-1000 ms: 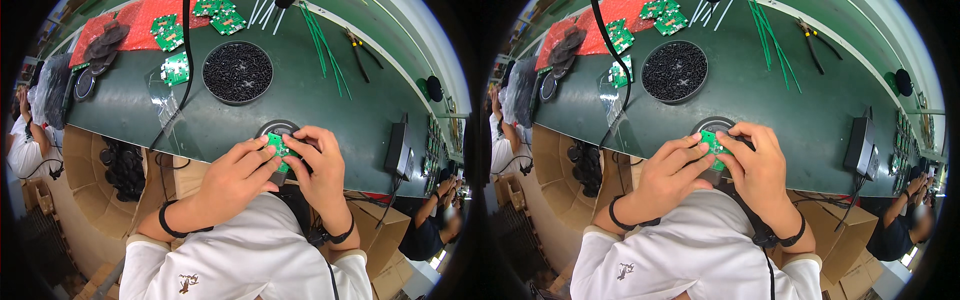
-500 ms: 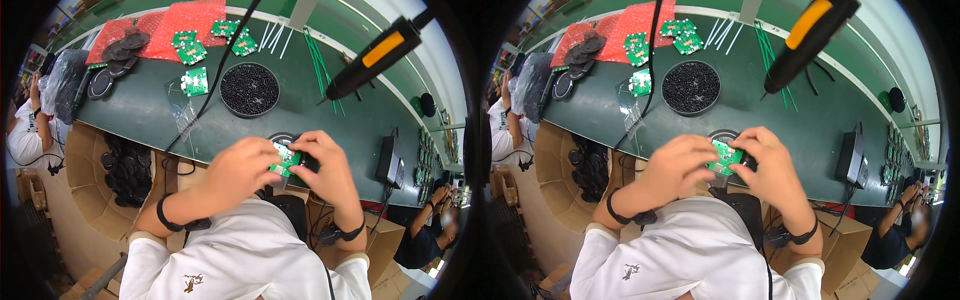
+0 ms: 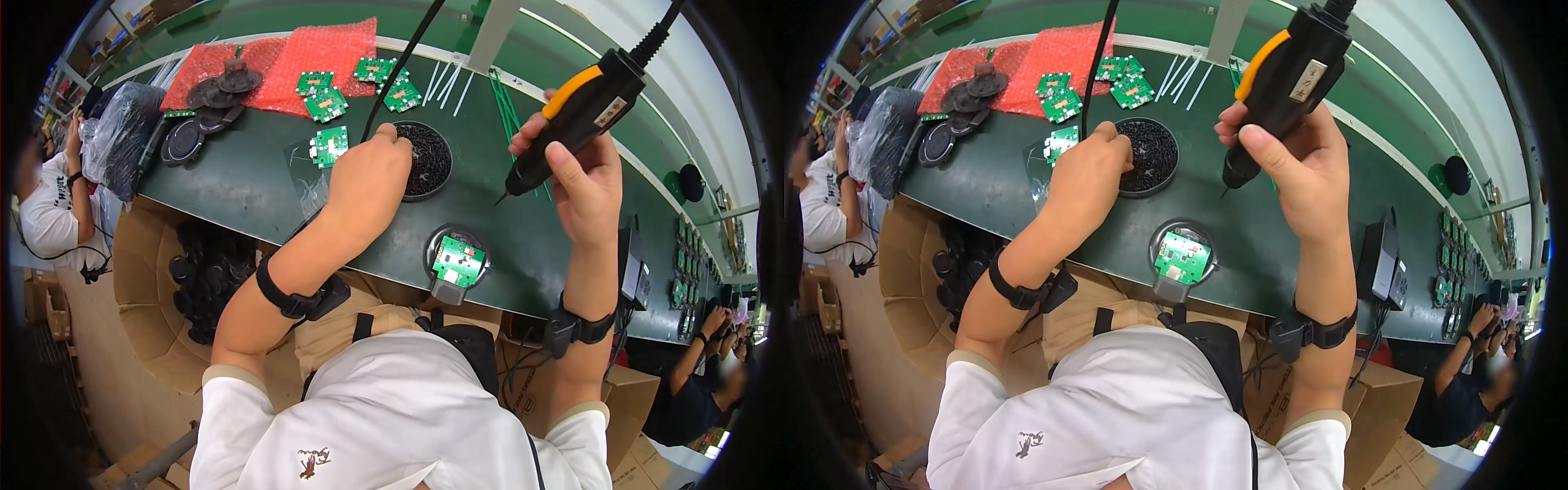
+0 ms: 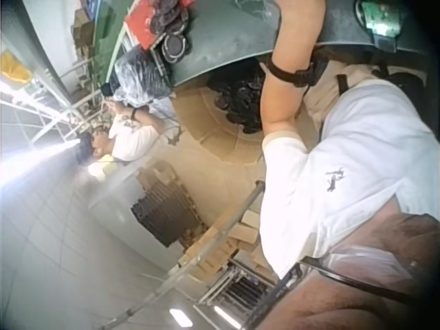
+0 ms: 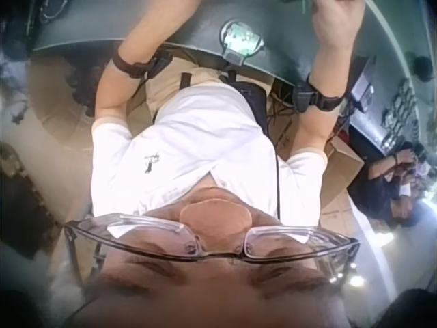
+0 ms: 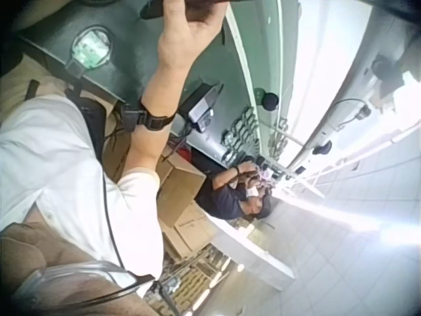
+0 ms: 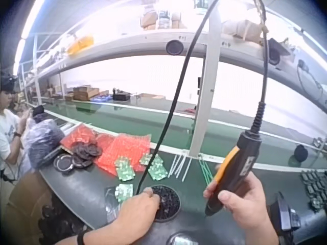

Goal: The person assembles electronic components at a workbench. They use a screwdriver to separate a large circuit board into smaller pieces, then use a hot air gun to solder small components onto the boards. The person also handles a dark blue circular device, attaching wires and placing it into a plastic bag.

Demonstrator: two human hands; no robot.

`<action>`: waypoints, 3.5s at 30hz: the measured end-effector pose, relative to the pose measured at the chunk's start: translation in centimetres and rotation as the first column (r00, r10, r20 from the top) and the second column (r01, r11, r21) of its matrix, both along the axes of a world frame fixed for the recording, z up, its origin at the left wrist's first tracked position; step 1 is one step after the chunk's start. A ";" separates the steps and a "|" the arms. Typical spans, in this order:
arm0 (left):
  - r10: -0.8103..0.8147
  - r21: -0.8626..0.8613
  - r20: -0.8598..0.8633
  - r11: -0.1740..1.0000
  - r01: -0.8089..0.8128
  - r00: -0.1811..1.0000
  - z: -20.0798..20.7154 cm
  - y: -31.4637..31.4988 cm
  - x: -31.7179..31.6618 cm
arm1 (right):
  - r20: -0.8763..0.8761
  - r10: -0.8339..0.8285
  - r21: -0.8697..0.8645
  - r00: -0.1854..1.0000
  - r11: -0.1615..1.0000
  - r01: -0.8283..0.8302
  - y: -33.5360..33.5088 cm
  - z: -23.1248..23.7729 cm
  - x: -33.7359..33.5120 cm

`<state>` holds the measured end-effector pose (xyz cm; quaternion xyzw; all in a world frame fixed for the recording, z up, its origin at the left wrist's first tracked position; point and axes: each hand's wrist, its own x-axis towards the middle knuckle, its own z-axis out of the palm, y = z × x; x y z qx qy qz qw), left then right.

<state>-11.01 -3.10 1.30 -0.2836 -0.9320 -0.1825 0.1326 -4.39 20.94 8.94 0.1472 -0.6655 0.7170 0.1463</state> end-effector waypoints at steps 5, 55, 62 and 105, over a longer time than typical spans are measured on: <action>0.002 0.042 -0.050 0.999 0.000 0.999 -0.6 0.2 -0.1 | 0.064 0.115 -0.053 0.991 0.992 -0.112 -1.4 1.3 1.3; -0.404 0.742 0.437 0.667 -0.068 0.803 -1.0 0.3 7.8 | -0.054 -0.209 -0.074 0.976 0.976 0.205 -7.0 1.0 2.8; -0.399 0.724 0.419 0.689 -0.035 0.816 -1.6 0.4 8.3 | -0.101 -0.110 -0.173 0.989 0.981 0.092 -8.2 0.8 3.1; -0.427 0.617 0.416 0.781 0.096 0.803 -1.1 0.7 7.6 | -0.145 -0.238 -0.034 0.960 0.971 0.236 -8.4 -1.8 2.5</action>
